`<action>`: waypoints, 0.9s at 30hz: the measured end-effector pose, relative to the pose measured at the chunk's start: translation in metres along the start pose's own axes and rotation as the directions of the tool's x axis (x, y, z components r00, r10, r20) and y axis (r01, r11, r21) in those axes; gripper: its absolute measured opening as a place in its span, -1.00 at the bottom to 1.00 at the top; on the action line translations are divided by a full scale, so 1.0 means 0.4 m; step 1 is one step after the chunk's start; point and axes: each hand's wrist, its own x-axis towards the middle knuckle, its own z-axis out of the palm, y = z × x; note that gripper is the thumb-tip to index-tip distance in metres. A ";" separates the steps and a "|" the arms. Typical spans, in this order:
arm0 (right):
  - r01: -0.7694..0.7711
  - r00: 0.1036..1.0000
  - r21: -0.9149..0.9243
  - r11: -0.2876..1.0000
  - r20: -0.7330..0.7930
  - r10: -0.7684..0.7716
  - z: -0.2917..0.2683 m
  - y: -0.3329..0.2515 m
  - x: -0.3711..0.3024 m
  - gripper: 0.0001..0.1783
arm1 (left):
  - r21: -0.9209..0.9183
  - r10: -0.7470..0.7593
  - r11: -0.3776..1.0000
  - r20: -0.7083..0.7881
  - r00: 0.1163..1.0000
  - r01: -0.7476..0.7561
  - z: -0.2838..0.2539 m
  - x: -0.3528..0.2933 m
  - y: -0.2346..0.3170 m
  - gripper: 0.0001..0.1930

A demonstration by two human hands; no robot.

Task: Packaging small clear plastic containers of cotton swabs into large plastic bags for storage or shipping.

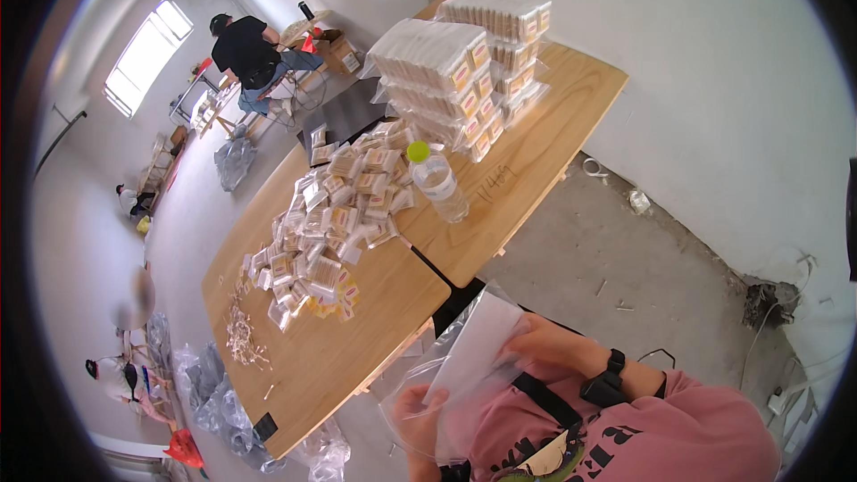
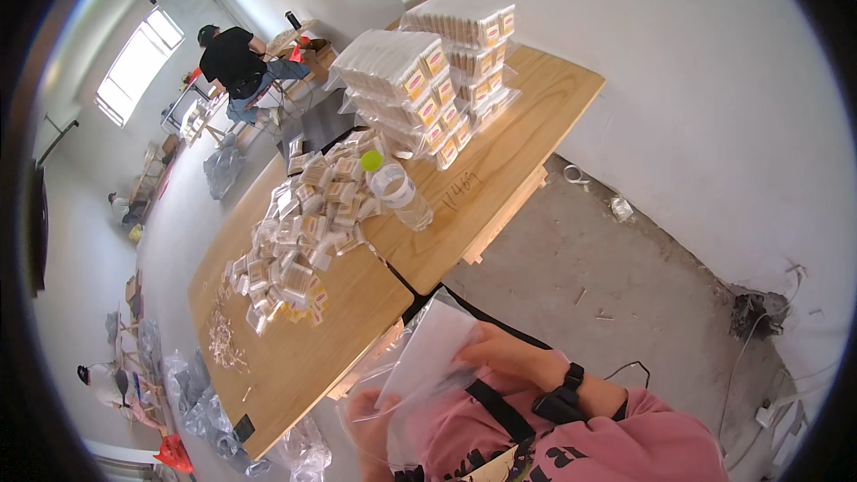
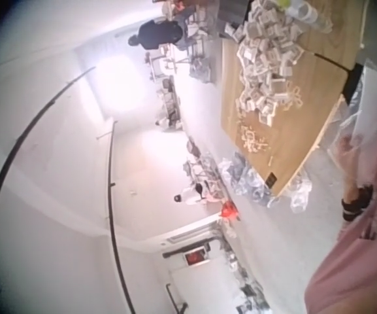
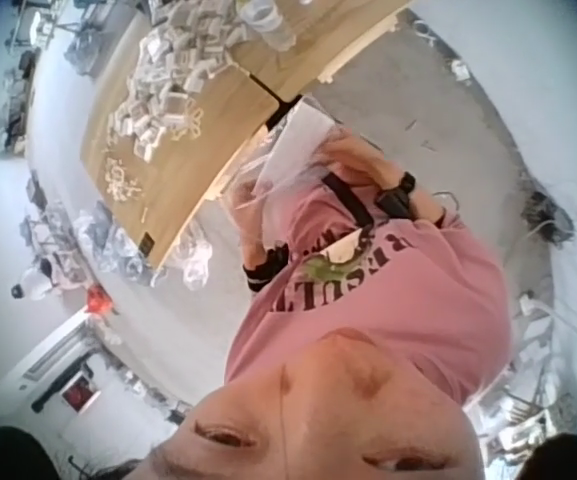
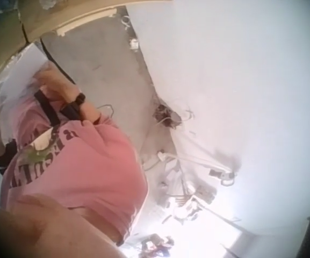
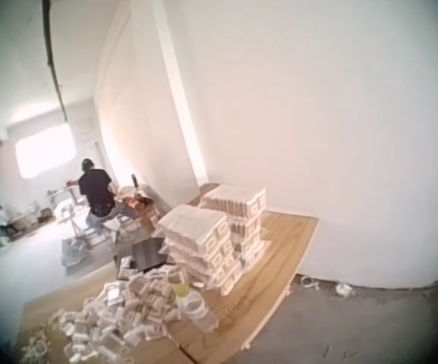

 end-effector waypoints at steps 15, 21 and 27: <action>0.051 0.998 0.328 0.943 0.013 -0.058 0.004 -0.050 0.121 -0.44 | -0.098 0.245 0.953 -0.312 0.918 -0.287 -0.015 0.195 -0.027 -0.58; 0.300 0.909 -0.164 0.940 -0.248 -0.334 -0.150 -0.118 0.177 -0.33 | 0.076 0.185 0.983 -0.479 0.858 -0.170 -0.021 0.412 -0.101 -0.58; 0.395 0.450 -0.719 0.572 -0.392 -0.802 -0.386 -0.441 0.244 -0.10 | 0.197 0.163 0.977 -0.479 0.863 -0.075 -0.052 0.484 -0.282 -0.60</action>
